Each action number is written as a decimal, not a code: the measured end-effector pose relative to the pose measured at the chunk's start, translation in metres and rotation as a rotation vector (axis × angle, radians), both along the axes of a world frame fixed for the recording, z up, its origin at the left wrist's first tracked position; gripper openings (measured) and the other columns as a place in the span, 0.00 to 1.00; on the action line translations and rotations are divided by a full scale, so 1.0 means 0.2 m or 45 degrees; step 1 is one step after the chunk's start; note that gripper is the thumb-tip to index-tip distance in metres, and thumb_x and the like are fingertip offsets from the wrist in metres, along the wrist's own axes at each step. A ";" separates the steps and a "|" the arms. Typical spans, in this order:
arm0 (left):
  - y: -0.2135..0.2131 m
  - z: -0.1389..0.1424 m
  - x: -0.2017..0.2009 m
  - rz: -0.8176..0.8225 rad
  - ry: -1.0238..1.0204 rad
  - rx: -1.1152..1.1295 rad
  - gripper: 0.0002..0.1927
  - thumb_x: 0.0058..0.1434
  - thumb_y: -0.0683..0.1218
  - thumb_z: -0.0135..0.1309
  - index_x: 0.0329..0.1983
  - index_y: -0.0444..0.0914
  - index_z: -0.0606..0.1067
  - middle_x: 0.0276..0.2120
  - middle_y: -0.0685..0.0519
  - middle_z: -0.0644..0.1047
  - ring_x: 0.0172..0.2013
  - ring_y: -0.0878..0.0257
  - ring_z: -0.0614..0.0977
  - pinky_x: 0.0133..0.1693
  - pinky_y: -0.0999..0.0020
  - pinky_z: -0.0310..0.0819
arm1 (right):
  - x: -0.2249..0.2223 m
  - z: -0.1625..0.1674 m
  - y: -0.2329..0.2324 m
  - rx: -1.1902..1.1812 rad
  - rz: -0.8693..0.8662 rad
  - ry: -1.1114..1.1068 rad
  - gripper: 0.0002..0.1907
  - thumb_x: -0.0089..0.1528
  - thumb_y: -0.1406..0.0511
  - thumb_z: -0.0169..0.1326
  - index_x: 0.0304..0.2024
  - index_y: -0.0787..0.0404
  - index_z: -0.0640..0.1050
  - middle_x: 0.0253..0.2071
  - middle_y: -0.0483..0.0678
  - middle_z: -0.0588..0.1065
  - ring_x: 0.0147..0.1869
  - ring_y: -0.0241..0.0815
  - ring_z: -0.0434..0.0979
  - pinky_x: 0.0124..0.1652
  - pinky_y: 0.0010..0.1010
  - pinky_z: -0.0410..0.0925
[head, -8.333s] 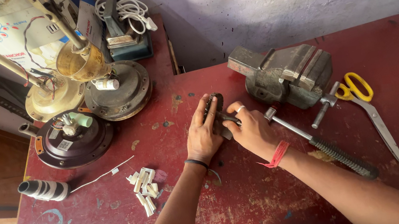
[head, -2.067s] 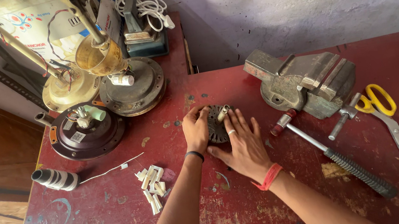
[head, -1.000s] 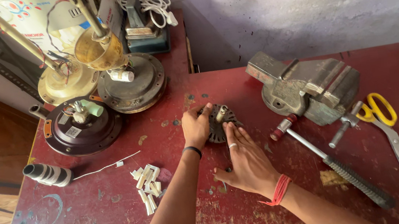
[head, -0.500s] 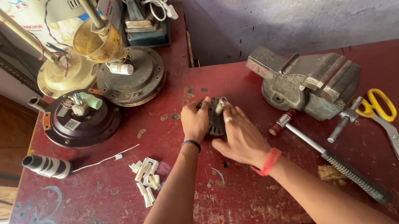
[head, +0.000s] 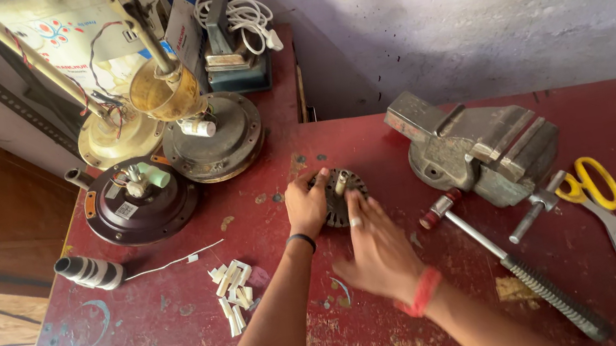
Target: The person inserts small white plastic pieces into the slots of a motor rotor, tapping them into place with a hammer. They then use a pair of scissors to trim the excess material from the inserted pieces.
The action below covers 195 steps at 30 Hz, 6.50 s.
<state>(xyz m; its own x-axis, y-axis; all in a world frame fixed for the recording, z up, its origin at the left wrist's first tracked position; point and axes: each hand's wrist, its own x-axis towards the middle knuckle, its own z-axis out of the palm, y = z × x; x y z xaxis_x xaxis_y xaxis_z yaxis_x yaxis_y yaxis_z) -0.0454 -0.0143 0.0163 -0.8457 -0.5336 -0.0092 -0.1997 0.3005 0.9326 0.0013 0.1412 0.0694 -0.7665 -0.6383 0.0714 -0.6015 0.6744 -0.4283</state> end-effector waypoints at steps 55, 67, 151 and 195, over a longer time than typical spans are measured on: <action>0.14 -0.02 0.14 0.203 0.107 -0.002 0.20 0.66 0.54 0.48 0.51 0.39 0.81 0.40 0.41 0.84 0.42 0.48 0.86 0.47 0.57 0.77 | -0.13 -0.20 0.18 -0.228 0.149 -0.026 0.49 0.54 0.61 0.60 0.68 0.83 0.54 0.70 0.76 0.55 0.75 0.68 0.57 0.69 0.45 0.56; 0.05 0.04 0.07 0.078 -0.174 0.011 0.22 0.63 0.58 0.55 0.43 0.35 0.83 0.33 0.39 0.84 0.35 0.49 0.87 0.42 0.57 0.78 | -0.12 0.00 0.12 -0.007 0.103 -0.083 0.52 0.52 0.57 0.60 0.68 0.82 0.53 0.70 0.76 0.55 0.75 0.69 0.54 0.70 0.42 0.50; -0.02 0.01 0.10 -0.006 -0.135 0.044 0.21 0.63 0.56 0.54 0.49 0.37 0.81 0.38 0.40 0.84 0.41 0.49 0.87 0.45 0.57 0.79 | -0.02 0.03 -0.01 0.058 0.002 -0.105 0.56 0.53 0.52 0.62 0.66 0.87 0.51 0.69 0.78 0.56 0.76 0.67 0.57 0.73 0.41 0.50; -0.01 0.00 0.09 -0.014 -0.099 -0.017 0.20 0.63 0.55 0.56 0.47 0.36 0.82 0.37 0.40 0.84 0.39 0.50 0.86 0.44 0.59 0.78 | 0.02 0.09 -0.03 -0.008 -0.010 -0.096 0.60 0.48 0.55 0.68 0.67 0.85 0.52 0.68 0.76 0.57 0.74 0.65 0.59 0.73 0.42 0.48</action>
<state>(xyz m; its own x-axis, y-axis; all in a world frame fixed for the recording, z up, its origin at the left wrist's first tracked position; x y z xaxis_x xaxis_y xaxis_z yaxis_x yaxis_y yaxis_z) -0.0279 -0.0169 0.0158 -0.8487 -0.5246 -0.0677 -0.2677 0.3155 0.9104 0.0057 0.1351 0.0874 -0.7747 -0.6320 0.0176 -0.5623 0.6759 -0.4764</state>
